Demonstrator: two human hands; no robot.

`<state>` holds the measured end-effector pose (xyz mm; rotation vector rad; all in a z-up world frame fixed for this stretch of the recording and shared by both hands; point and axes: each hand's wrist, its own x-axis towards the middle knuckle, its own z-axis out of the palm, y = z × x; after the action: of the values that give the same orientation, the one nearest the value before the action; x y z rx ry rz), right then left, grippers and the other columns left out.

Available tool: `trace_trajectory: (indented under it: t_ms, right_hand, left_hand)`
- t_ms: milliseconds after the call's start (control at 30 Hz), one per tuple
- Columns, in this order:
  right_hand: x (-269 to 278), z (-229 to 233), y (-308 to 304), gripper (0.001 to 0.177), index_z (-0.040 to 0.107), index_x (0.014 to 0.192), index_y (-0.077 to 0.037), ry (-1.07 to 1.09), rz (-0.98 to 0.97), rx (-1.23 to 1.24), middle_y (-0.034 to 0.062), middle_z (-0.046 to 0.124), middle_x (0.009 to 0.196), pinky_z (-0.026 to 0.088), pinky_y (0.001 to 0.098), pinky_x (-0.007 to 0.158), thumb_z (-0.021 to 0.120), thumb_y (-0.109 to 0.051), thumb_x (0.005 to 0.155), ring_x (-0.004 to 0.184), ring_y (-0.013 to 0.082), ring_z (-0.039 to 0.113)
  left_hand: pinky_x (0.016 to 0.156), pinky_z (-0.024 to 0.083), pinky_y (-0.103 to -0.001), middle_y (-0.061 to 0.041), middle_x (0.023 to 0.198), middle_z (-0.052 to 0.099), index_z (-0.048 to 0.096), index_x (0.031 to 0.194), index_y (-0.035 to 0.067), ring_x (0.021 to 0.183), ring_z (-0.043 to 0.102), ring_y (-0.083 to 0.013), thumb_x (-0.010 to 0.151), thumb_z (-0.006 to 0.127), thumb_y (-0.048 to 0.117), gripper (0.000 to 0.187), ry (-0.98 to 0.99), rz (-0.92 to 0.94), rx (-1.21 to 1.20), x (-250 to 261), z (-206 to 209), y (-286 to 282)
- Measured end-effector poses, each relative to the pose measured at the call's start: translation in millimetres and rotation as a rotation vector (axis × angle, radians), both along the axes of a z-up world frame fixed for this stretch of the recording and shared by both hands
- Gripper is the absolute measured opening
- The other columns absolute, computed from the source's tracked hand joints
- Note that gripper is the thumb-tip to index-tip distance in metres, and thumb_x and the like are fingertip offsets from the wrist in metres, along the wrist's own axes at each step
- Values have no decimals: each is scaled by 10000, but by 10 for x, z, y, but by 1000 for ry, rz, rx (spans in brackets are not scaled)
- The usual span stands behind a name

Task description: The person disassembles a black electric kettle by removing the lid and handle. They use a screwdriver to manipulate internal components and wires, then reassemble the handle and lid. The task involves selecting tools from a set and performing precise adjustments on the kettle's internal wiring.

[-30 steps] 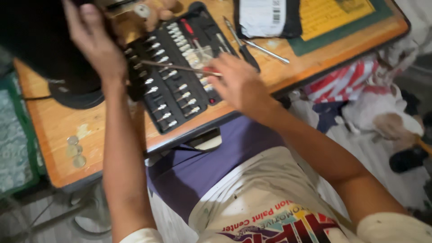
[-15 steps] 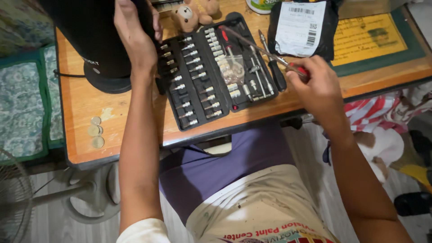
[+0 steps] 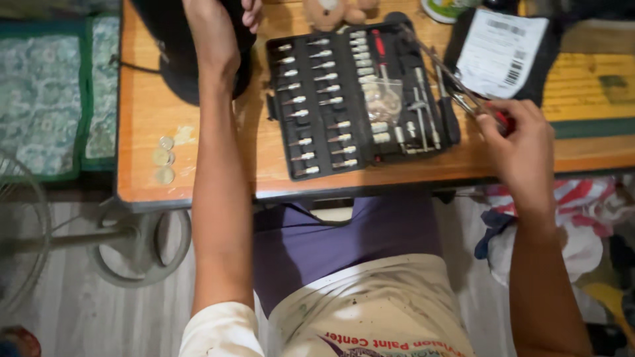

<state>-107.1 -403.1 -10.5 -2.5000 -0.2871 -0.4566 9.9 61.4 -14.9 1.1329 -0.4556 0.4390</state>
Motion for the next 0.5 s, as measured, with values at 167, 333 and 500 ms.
trace_trajectory:
  t_ms: [167, 333, 500]
  right_hand:
    - [36, -83, -36, 185, 730, 1146, 19, 14, 17, 43, 171, 671, 1008, 522, 360, 817, 754, -132, 1041, 902, 269, 666]
    - [113, -150, -57, 179, 734, 1170, 28, -3, 17, 23, 164, 676, 1017, 524, 348, 833, 735, -85, 1032, 891, 235, 667]
    - [159, -202, -49, 194, 725, 1177, 34, 22, -35, 22, 160, 658, 1006, 510, 345, 771, 732, -101, 1038, 878, 232, 654]
  left_hand:
    - [593, 421, -334, -96, 767, 538, 539, 888, -6, 653, 535, -191, 1110, 432, 123, 278, 75, 5, -5, 97, -167, 269]
    - [603, 434, -336, -98, 783, 544, 531, 894, 1, 659, 546, -193, 1100, 447, 112, 248, 33, -22, 4, 102, -227, 289]
    - [597, 440, -344, -103, 751, 515, 526, 893, -17, 671, 546, -211, 1089, 467, 93, 233, -3, -38, -64, 136, -281, 346]
